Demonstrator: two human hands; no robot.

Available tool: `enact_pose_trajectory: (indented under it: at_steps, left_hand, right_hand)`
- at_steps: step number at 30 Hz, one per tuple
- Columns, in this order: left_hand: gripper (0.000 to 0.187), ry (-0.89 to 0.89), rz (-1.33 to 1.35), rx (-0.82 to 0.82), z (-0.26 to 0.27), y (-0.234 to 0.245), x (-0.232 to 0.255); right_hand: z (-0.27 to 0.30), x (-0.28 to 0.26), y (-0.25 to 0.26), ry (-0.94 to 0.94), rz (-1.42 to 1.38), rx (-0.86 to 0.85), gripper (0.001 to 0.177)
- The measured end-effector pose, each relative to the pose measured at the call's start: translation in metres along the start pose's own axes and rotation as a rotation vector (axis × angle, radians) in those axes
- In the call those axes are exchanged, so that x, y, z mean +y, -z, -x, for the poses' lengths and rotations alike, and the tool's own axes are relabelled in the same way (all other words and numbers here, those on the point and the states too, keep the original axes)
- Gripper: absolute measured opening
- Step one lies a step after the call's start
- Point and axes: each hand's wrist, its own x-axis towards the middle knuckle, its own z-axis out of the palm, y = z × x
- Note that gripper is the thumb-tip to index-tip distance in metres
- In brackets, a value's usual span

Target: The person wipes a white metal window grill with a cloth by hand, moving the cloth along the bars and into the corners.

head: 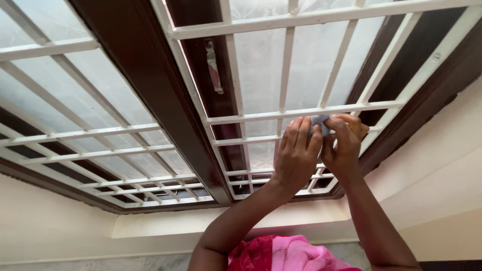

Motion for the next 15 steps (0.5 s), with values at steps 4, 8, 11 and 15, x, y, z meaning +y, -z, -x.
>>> enact_pose_trajectory:
  at_steps: [4, 8, 11, 15]
  left_hand:
    - [0.032, 0.069, 0.215, -0.108, 0.011, 0.028, -0.01]
    - [0.032, 0.119, -0.025, -0.021, 0.01, 0.045, -0.03]
    - [0.034, 0.135, -0.065, 0.021, 0.007, 0.044, -0.039]
    - [0.029, 0.159, 0.26, -0.07, 0.024, 0.063, -0.048]
  right_hand:
    - [0.008, -0.019, 0.012, 0.099, -0.025, -0.007, 0.026]
    - [-0.002, -0.038, -0.022, 0.213, 0.057, 0.012, 0.031]
    - [-0.006, -0.04, -0.043, 0.181, 0.041, 0.002, 0.034]
    - [0.009, -0.052, -0.036, 0.162, -0.101, -0.026, 0.032]
